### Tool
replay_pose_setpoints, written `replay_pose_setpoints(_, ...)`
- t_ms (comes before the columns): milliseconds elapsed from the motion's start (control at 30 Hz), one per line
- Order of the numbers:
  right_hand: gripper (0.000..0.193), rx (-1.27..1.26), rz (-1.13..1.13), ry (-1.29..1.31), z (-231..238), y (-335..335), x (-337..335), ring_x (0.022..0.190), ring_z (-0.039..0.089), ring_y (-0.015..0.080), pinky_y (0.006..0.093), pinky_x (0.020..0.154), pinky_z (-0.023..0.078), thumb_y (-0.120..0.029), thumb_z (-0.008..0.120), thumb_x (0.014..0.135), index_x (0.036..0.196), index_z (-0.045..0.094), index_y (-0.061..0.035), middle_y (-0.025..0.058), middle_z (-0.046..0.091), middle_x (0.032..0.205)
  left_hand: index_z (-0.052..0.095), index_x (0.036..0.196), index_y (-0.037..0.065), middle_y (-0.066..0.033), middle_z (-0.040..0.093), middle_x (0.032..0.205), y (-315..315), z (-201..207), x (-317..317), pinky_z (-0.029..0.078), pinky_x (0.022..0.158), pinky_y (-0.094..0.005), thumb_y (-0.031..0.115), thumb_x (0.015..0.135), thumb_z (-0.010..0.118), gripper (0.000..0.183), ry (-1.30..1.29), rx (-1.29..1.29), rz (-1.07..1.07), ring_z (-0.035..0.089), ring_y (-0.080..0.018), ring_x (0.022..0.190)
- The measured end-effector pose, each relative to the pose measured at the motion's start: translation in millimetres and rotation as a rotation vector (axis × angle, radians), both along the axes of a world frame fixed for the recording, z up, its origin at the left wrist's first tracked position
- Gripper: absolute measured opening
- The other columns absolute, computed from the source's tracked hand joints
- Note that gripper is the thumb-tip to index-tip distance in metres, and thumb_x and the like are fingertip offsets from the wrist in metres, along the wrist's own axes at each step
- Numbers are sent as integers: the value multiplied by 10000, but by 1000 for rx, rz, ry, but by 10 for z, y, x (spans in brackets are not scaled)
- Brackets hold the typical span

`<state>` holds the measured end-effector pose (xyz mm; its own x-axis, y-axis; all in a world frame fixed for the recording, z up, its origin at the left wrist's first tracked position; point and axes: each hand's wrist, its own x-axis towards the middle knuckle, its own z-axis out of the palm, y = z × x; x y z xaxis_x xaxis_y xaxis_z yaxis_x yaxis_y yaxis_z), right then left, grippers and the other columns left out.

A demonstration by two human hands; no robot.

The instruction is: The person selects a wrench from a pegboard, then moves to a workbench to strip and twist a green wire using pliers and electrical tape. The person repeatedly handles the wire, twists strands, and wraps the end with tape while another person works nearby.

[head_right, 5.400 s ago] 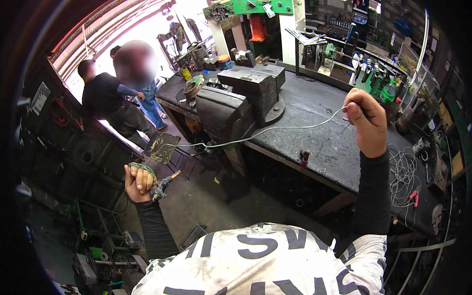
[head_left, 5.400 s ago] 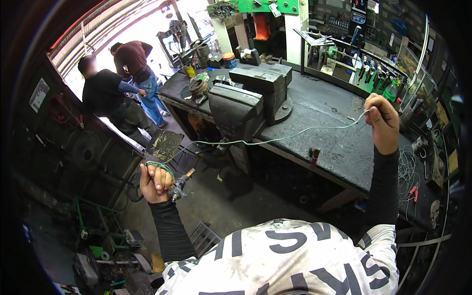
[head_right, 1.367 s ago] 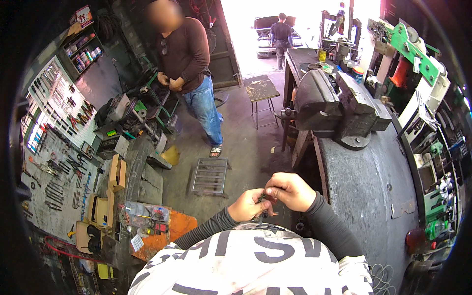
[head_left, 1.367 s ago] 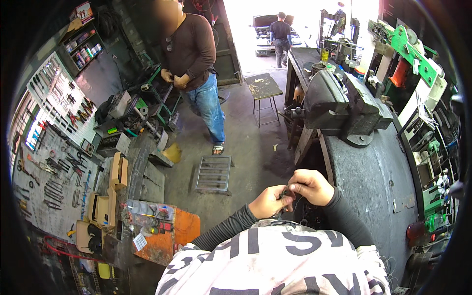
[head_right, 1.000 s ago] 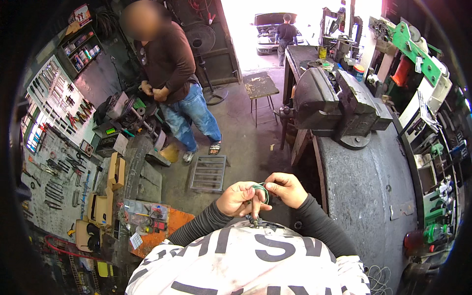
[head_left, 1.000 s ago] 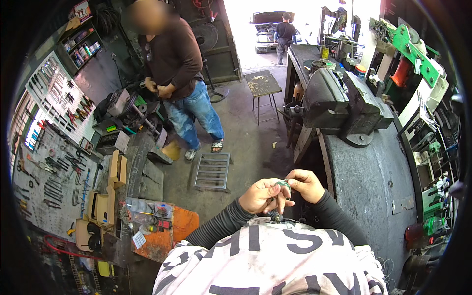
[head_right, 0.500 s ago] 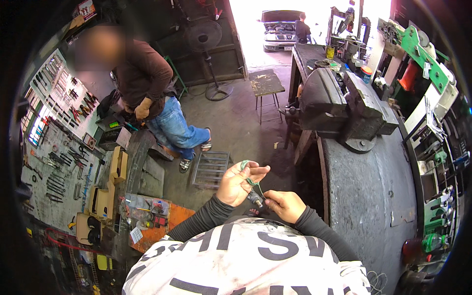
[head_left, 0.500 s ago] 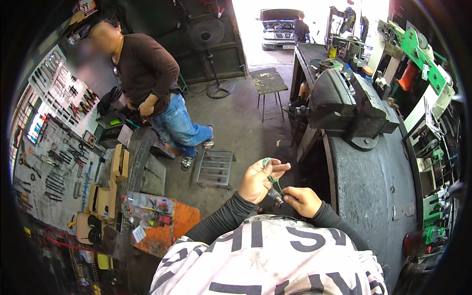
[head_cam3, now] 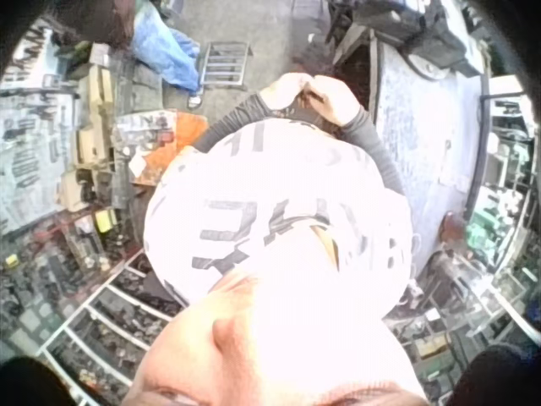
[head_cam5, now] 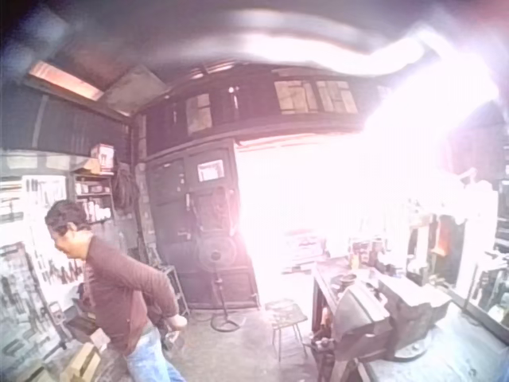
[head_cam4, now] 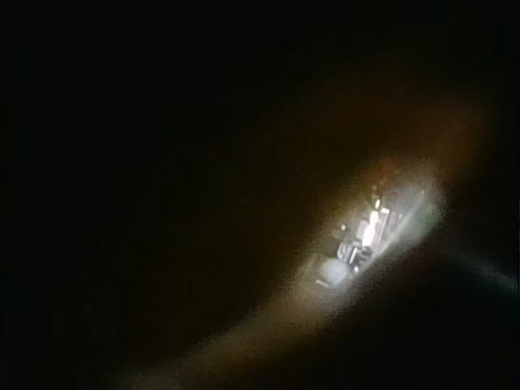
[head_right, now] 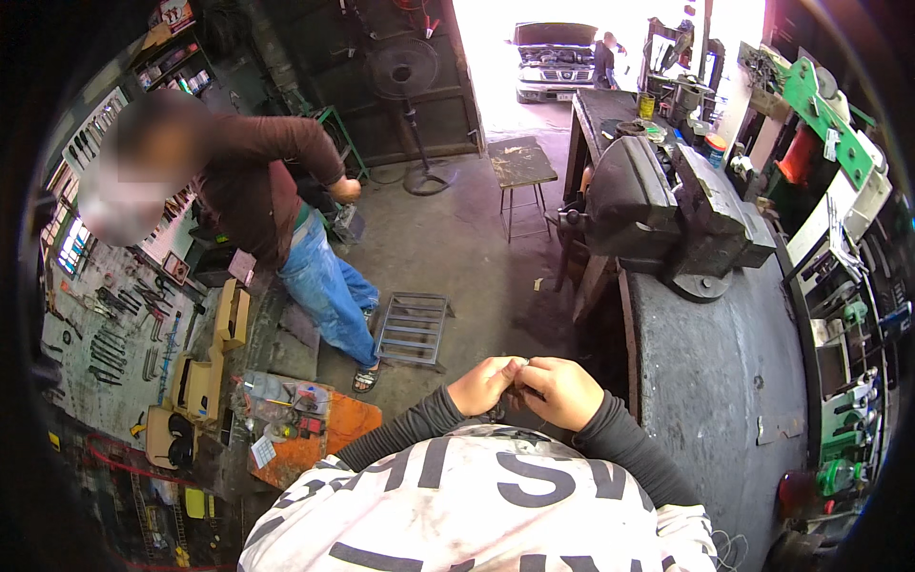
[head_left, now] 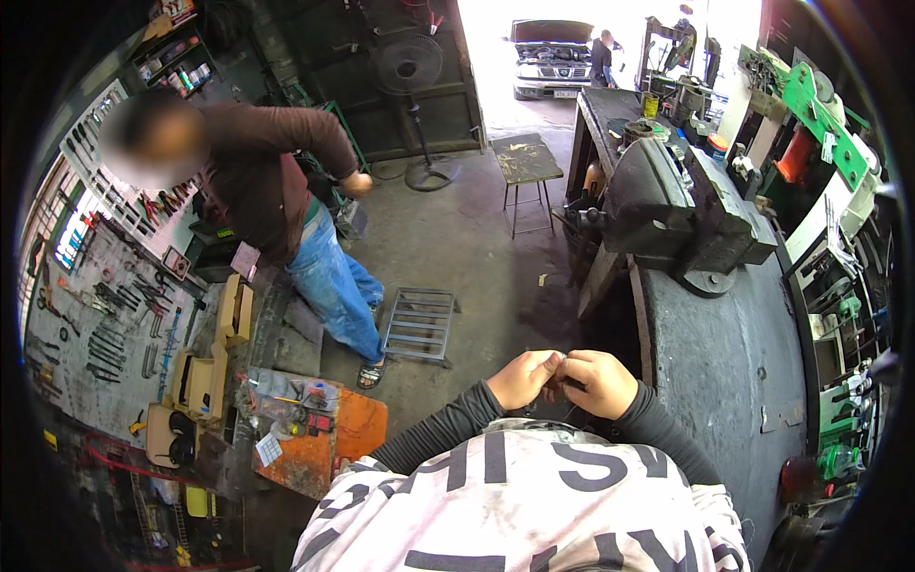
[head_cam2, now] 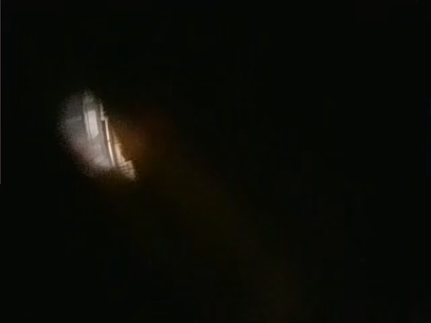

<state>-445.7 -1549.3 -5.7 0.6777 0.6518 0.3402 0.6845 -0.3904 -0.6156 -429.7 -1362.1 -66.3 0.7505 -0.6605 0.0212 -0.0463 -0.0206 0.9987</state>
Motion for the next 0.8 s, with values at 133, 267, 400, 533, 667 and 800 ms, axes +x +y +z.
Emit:
replay_pose_setpoints(133, 177, 133, -17, 133, 105, -34, 56, 651, 577, 261, 326, 592, 478, 39, 571, 679, 844, 519, 2, 128, 547, 714, 542, 898, -15, -53, 528, 566, 63, 24, 88, 449, 486, -270, 539, 903, 493, 556, 227, -57, -237, 504, -122, 455)
replay_pose_setpoints(267, 167, 270, 54, 332, 22, -148, 108, 672, 524, 121, 267, 602, 454, 86, 503, 719, 866, 498, 4, 69, 518, 731, 564, 924, -40, -26, 514, 510, 52, 241, 131, 503, 556, -283, 362, 914, 583, 402, 361, 95, -389, 474, -81, 406)
replay_pose_setpoints(400, 102, 492, 160, 452, -155, -171, 134, 727, 510, 91, 245, 660, 445, 55, 523, 803, 887, 510, -2, 35, 520, 796, 572, 897, -48, 6, 458, 443, 70, 346, 154, 541, 684, -300, 246, 955, 504, 307, 483, -38, -477, 454, -72, 375)
replay_pose_setpoints(533, 89, 728, 133, 698, -368, -137, 80, 750, 517, 89, 250, 708, 457, -75, 579, 904, 925, 534, -1, 18, 537, 813, 571, 923, -54, -14, 474, 457, 139, 408, 138, 541, 734, -304, 208, 970, 453, 291, 609, -360, -508, 464, -96, 362)
replay_pose_setpoints(667, 149, 692, -28, 742, -880, -46, 28, 728, 510, 84, 250, 688, 455, -129, 497, 962, 982, 572, -2, 15, 568, 806, 542, 999, -73, -118, 580, 557, 125, 484, 118, 542, 792, -335, 204, 980, 431, 299, 562, -816, -346, 591, -162, 470)
replay_pose_setpoints(800, 184, 540, -138, 776, -1110, 1, -74, 688, 477, 61, 235, 637, 443, -137, 487, 966, 1055, 608, -31, -29, 506, 720, 525, 1022, -30, -186, 657, 816, 52, 501, 232, 464, 941, -365, 169, 974, 442, 221, 371, -787, 18, 658, -250, 705)
